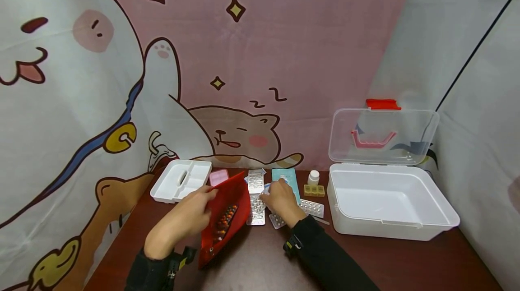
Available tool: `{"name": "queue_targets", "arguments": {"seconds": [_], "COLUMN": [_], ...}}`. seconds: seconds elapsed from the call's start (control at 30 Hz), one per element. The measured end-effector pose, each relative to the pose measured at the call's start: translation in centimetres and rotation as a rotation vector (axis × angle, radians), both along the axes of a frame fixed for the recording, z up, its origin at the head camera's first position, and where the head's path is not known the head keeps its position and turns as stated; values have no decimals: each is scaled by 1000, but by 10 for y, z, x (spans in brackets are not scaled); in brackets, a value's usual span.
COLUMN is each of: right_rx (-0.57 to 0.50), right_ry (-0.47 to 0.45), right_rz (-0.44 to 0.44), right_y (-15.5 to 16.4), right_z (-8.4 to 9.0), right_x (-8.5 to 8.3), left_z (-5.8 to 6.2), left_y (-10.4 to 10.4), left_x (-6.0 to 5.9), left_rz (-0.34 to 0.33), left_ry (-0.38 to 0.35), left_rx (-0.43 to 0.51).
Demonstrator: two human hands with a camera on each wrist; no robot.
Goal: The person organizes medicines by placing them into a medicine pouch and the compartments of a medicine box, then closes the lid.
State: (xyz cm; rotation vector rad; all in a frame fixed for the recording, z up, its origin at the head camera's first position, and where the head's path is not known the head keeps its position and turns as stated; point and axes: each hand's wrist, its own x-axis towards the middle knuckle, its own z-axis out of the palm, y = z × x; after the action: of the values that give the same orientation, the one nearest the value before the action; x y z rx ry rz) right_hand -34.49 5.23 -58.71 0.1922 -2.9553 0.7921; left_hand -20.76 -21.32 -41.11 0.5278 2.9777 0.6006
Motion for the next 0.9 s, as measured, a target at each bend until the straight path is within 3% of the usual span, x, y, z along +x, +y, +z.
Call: {"name": "queue_targets", "arguments": {"seconds": [0.2, 0.3, 0.5, 0.73, 0.9], "right_rx": [-39, -80, -196, -345, -477], "right_ry": [66, 77, 103, 91, 57], "right_rz": [0, -13, -10, 8, 115], "right_y": [3, 2, 2, 5, -2], "right_z": [-14, 10, 86, 129, 147], "right_x": [-9, 3, 36, 54, 68], "left_z": [0, 1, 1, 1, 1], "left_y": [0, 0, 0, 0, 0], "left_x": [0, 0, 0, -1, 0], "left_rz": [2, 1, 5, 11, 16], "left_ry": [-12, -15, -24, -39, -39], "left_rx": [1, 1, 2, 1, 3]}}
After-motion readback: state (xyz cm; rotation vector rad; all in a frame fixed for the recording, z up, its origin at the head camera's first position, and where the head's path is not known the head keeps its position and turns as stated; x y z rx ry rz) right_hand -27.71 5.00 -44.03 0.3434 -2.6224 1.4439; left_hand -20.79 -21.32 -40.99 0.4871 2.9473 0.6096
